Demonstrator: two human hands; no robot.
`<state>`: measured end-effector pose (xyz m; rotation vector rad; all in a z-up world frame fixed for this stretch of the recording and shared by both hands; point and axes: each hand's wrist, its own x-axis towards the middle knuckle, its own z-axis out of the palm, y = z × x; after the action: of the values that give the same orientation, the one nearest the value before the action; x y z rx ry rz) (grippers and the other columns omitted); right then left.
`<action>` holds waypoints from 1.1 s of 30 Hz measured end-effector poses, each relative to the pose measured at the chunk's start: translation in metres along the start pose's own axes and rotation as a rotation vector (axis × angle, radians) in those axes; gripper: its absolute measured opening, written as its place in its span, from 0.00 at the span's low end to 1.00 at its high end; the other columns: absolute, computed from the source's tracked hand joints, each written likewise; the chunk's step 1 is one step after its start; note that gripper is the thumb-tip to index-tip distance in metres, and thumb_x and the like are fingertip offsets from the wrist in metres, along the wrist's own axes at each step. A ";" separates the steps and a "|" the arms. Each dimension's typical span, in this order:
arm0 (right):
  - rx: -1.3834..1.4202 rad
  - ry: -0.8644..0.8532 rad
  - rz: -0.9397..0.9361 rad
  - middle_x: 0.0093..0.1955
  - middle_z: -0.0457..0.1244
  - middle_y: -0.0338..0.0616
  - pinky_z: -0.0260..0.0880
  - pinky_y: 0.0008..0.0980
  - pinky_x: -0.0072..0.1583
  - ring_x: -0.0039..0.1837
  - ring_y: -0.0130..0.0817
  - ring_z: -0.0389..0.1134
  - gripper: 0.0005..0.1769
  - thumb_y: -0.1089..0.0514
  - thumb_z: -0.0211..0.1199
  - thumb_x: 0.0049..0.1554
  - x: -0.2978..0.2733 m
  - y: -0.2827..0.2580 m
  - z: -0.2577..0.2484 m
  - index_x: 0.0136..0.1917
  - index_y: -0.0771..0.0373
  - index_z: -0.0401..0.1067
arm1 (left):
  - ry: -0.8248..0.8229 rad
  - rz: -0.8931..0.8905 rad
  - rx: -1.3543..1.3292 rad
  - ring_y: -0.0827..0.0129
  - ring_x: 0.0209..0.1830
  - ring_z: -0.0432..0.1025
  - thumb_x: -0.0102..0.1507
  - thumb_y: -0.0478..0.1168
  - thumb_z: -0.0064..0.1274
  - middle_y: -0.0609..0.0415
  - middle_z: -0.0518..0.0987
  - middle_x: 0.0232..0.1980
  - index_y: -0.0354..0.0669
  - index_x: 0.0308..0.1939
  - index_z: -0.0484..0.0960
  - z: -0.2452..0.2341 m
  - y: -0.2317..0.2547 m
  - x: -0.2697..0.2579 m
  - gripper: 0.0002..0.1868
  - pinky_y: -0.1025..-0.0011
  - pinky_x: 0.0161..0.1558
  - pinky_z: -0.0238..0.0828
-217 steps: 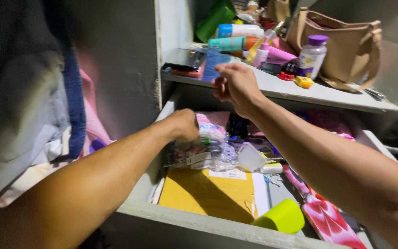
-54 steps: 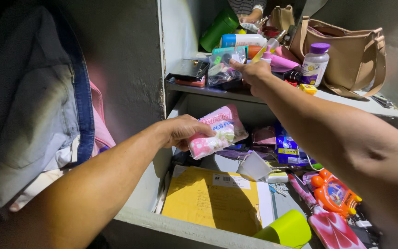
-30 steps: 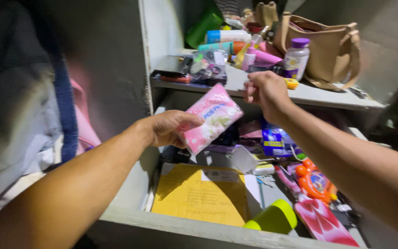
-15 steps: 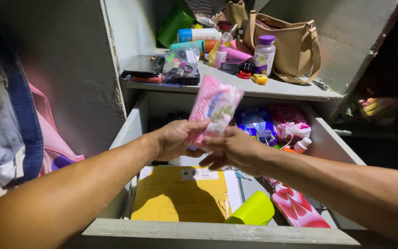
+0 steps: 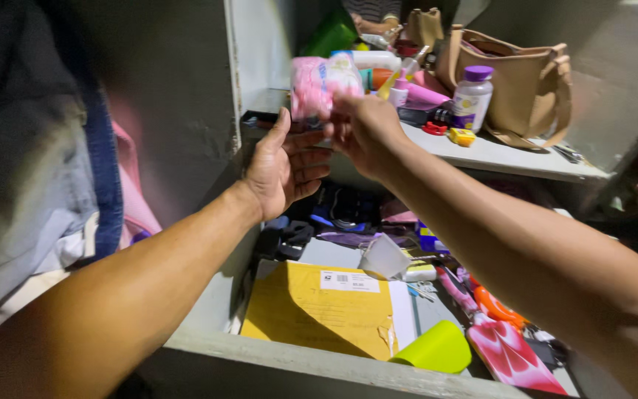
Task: The person opens a cluttered drawer and removes various items one by one, including a piggy bank, plastic bags, a wallet, a phone, a hairbrush, and several packages. They place the items on the shelf above the drawer, clearing space inside.
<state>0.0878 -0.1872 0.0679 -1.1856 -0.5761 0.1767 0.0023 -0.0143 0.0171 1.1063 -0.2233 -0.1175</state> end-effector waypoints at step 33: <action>-1.403 -0.172 1.189 0.41 0.74 0.45 0.75 0.32 0.42 0.40 0.34 0.73 0.21 0.43 0.64 0.59 -0.250 -0.064 -0.189 0.48 0.64 0.79 | -0.439 -0.446 1.758 0.55 0.73 0.60 0.48 0.62 0.72 0.47 0.68 0.68 0.48 0.71 0.65 0.041 -0.101 -0.036 0.53 0.59 0.71 0.59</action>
<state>-0.0370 -0.4728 -0.0037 -2.8121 0.0392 0.9940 -0.0411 -0.0882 -0.0603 2.8802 -0.4922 -0.6422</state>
